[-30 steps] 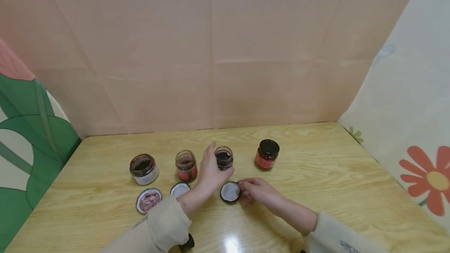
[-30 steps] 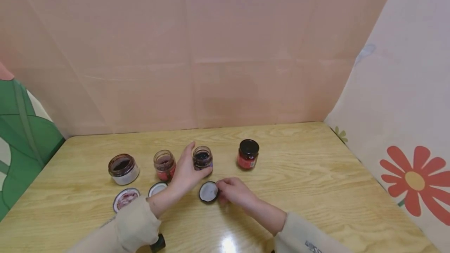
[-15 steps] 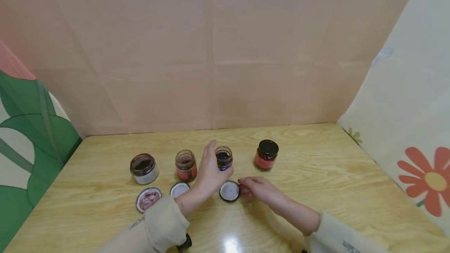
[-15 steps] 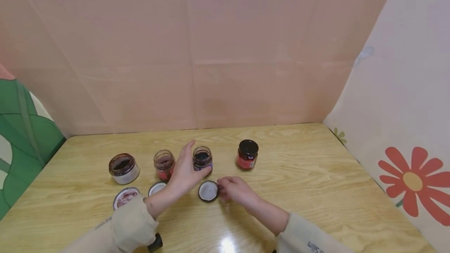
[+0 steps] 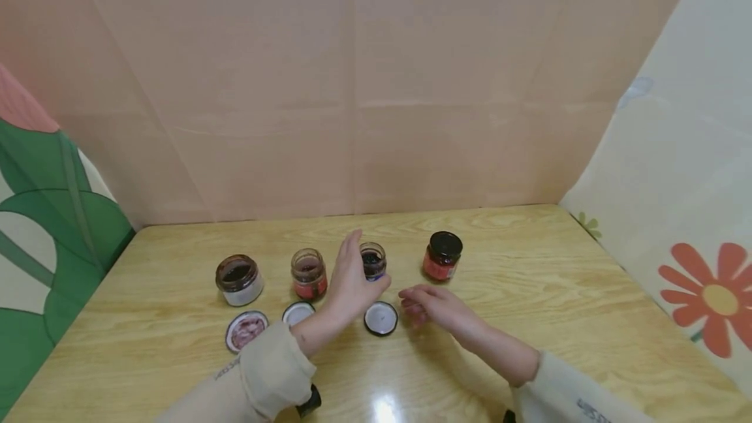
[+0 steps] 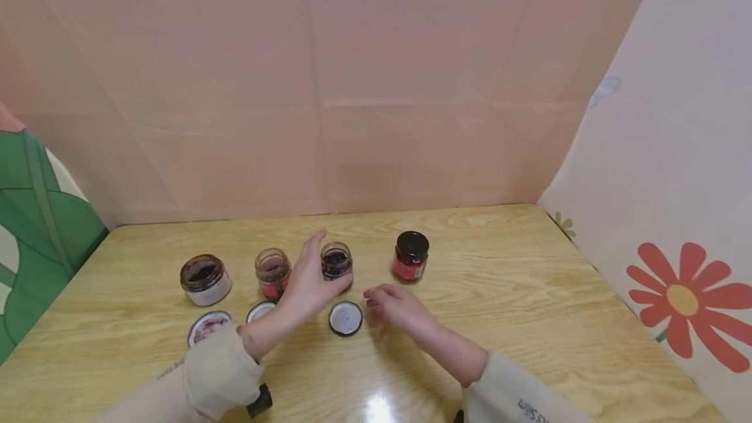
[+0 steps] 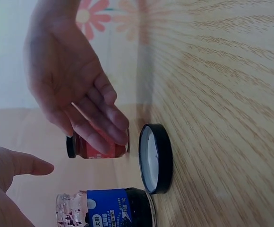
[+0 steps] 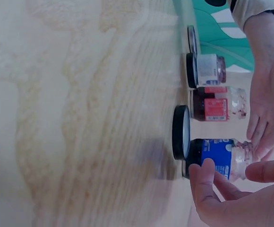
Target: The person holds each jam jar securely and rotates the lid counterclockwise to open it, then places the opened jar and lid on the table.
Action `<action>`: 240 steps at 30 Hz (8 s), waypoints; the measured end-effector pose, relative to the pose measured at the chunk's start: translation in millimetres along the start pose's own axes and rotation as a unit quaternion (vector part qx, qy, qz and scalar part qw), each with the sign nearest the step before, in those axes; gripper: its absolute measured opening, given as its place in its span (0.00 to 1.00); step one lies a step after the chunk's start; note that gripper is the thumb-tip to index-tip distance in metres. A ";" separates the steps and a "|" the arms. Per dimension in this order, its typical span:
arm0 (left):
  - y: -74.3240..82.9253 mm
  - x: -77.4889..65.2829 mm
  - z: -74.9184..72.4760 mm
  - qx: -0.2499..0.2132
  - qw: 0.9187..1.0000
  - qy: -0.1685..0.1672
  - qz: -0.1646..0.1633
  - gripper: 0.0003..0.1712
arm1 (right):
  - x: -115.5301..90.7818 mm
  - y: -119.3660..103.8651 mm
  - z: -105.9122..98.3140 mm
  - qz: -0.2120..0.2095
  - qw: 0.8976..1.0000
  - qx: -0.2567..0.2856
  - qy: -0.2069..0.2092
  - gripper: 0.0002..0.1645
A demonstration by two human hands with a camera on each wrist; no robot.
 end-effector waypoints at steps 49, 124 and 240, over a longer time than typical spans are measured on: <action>15.0 13.9 70.6 -0.030 0.997 -0.072 0.009 0.54 | -12.4 -8.1 -89.3 -0.073 0.976 -0.051 0.198 0.15; 8.7 29.2 95.1 -0.084 0.995 -0.028 -0.037 0.33 | -17.2 -6.8 -98.8 -0.065 0.968 -0.018 0.240 0.14; 40.0 -28.0 30.3 0.027 0.981 -0.044 0.189 0.21 | -54.5 -55.6 -44.3 -0.283 0.907 -0.168 0.263 0.37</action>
Point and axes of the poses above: each hand's wrist, its own x-axis towards the middle knuckle, its own z-axis out of the palm, y = z × x, the point moved 6 cm from there along x, towards the middle knuckle, and after that the axes turned 4 degrees about -x, right-handed, at the moved point
